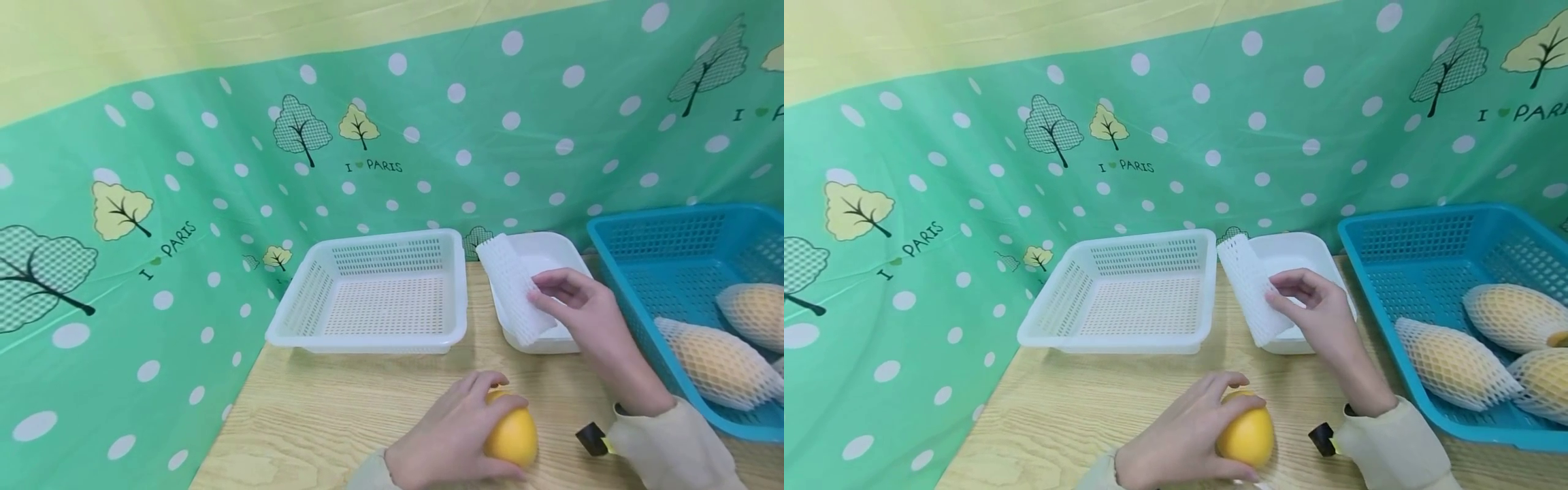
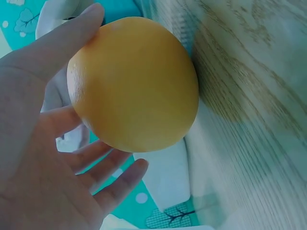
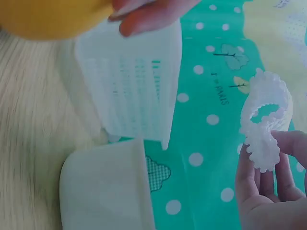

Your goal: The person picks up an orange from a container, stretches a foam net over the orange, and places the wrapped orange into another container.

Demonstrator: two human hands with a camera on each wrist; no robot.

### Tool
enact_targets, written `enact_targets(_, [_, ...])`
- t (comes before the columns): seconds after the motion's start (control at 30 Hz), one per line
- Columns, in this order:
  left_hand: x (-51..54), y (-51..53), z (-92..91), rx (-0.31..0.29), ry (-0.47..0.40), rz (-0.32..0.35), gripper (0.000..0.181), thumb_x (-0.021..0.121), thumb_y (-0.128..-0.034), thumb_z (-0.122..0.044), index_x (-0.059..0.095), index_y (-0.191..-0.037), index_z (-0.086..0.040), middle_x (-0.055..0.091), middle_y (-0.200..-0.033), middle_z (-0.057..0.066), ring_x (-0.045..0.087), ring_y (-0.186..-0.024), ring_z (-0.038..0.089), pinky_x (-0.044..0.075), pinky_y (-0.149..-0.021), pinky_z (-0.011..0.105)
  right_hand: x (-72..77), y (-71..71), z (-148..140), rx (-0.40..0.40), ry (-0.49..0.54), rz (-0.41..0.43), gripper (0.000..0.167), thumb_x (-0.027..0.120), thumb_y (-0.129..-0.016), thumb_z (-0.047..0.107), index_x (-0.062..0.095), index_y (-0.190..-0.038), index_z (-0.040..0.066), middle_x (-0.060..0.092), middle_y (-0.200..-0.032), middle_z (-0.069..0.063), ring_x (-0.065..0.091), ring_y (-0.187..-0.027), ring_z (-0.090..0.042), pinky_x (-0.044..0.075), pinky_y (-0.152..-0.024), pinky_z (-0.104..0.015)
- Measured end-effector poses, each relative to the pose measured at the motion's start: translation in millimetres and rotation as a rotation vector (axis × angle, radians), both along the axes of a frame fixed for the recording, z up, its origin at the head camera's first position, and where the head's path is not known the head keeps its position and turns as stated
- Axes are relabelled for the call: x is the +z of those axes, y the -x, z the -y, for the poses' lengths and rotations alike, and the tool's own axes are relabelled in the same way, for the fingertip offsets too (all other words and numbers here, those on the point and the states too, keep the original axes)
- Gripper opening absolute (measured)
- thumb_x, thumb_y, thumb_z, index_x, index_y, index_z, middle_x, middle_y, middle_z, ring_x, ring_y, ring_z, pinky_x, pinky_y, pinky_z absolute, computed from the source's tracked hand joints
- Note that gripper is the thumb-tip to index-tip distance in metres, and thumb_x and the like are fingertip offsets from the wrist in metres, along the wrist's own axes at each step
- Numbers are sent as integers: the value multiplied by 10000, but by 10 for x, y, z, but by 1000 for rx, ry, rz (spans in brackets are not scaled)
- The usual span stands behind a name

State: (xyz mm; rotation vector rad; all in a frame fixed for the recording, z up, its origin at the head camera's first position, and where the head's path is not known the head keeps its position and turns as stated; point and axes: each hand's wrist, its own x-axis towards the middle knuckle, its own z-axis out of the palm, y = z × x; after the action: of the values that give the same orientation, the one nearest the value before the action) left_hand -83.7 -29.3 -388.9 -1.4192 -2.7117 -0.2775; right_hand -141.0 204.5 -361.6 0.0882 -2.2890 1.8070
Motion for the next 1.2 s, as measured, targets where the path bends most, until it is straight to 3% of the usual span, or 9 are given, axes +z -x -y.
enact_targets(0.23, [13, -1, -2, -26, -14, -5, 688, 663, -803, -696, 516, -1326, -273, 478, -1265, -72, 460, -1172, 67, 414, -976, 157, 22, -92, 61, 62, 120, 38, 292, 685, -947, 224, 606, -1188, 79, 617, -1084, 60, 627, -970, -32, 534, -826, -117])
enact_targets(0.53, [109, 42, -3, -23, -47, 69, 550, 610, -886, -617, 576, -1279, -234, 535, -1225, -107, 520, -1098, 19, 422, -949, 109, -71, -210, 45, 73, 129, 125, 312, 685, -948, 246, 587, -1201, 91, 607, -1112, 106, 626, -988, -5, 540, -795, -145])
enact_targets(0.73, [94, 65, -79, -74, -36, 3, 554, 628, -892, -588, 586, -1295, -211, 566, -1164, -114, 513, -1009, -12, 390, -883, 64, -97, -234, 34, 71, 160, 110, 277, 685, -948, 206, 599, -1178, 78, 610, -1102, 94, 623, -996, -20, 542, -812, -139])
enact_targets(0.87, [57, 43, -112, -45, -46, -11, 598, 659, -863, -604, 559, -1306, -215, 557, -1179, -108, 518, -1018, -10, 404, -896, 80, -100, -234, 41, 78, 162, 96, 278, 694, -941, 197, 604, -1176, 79, 617, -1105, 93, 627, -1006, -15, 539, -821, -135])
enact_targets(1.03, [-3, -26, -186, -8, -28, 37, 726, 649, -847, -648, 474, -1378, -185, 533, -1258, -50, 544, -1052, 20, 451, -926, 128, -92, -240, 42, 79, 155, 100, 296, 690, -944, 192, 597, -1194, 66, 616, -1116, 90, 625, -1013, -9, 529, -838, -122])
enact_targets(1.2, [-33, -46, -182, 20, -31, 47, 677, 699, -844, -592, 471, -1351, -207, 519, -1219, -72, 546, -952, -8, 456, -800, 98, -74, -249, 49, 71, 118, 126, 342, 688, -947, 236, 583, -1217, 54, 615, -1127, 90, 614, -1024, 15, 522, -843, -117])
